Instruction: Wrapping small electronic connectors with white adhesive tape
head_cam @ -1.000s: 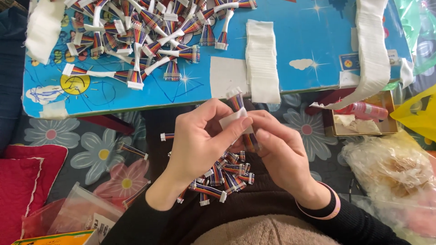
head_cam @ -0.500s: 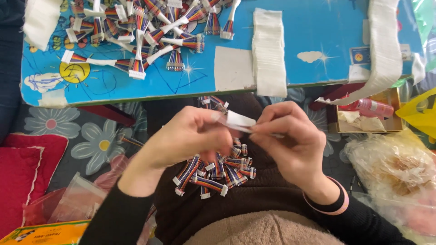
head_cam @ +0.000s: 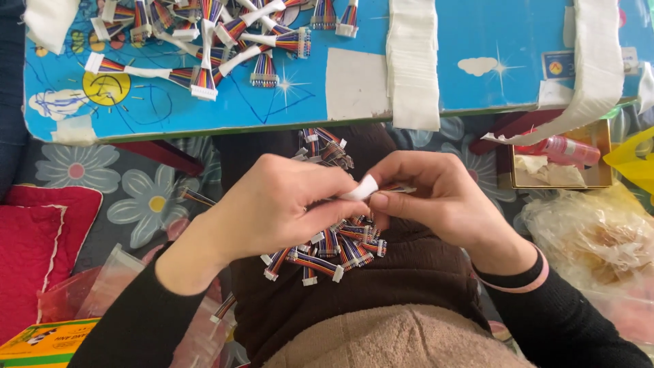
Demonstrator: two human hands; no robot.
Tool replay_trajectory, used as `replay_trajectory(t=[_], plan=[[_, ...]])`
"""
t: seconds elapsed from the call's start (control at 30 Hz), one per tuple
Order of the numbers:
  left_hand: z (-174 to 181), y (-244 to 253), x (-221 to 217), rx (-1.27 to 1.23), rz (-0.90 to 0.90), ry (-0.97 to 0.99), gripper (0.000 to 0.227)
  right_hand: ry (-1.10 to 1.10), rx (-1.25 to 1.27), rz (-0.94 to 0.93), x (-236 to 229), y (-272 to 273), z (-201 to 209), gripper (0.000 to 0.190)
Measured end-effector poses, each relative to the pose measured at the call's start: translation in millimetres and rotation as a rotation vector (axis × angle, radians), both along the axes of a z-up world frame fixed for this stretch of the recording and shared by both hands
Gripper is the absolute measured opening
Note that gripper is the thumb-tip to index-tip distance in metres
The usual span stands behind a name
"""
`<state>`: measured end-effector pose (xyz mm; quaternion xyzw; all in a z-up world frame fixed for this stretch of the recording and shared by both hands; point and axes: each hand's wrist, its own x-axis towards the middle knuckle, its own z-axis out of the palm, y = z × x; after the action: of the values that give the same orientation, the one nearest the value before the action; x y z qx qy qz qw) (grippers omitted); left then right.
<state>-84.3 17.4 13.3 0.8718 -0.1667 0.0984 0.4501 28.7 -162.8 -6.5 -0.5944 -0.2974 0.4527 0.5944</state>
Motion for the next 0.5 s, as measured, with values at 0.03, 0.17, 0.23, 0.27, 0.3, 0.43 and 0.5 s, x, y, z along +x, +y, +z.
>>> replay_trajectory(t=[0.03,0.17,0.23,0.27,0.3,0.43,0.5], plan=[[-0.3,-0.4,-0.4,-0.004,-0.012,-0.057,0.013,0.06,-0.026,-0.037,-1.6,1.1,3.0,0.009],[-6.5,0.0,-5.1,0.133,0.003,-0.132,0.014,0.203,0.043,-0.07,-3.5,0.6,-10.4,0.012],[-8.2,-1.0,-7.5,0.238,0.078,-0.162,0.007,0.147,0.018,-0.012,-1.7,1.3,-9.8,0.01],[-8.0,-1.2,-7.6,0.238,0.079,-0.162,0.007,0.146,0.017,-0.011,-1.4,1.8,-7.2,0.01],[-7.8,-1.4,-7.9,0.249,0.125,-0.182,0.006,-0.087,0.05,0.038,-1.3,2.5,-4.7,0.01],[-14.3,-2.7,-9.5,0.253,0.23,-0.142,0.01,-0.887,0.165,0.006,-11.0,7.9,9.7,0.008],[-12.8,-3.0,-11.3,0.347,0.23,-0.161,0.012,-0.837,0.094,-0.053,-15.5,4.8,4.4,0.008]])
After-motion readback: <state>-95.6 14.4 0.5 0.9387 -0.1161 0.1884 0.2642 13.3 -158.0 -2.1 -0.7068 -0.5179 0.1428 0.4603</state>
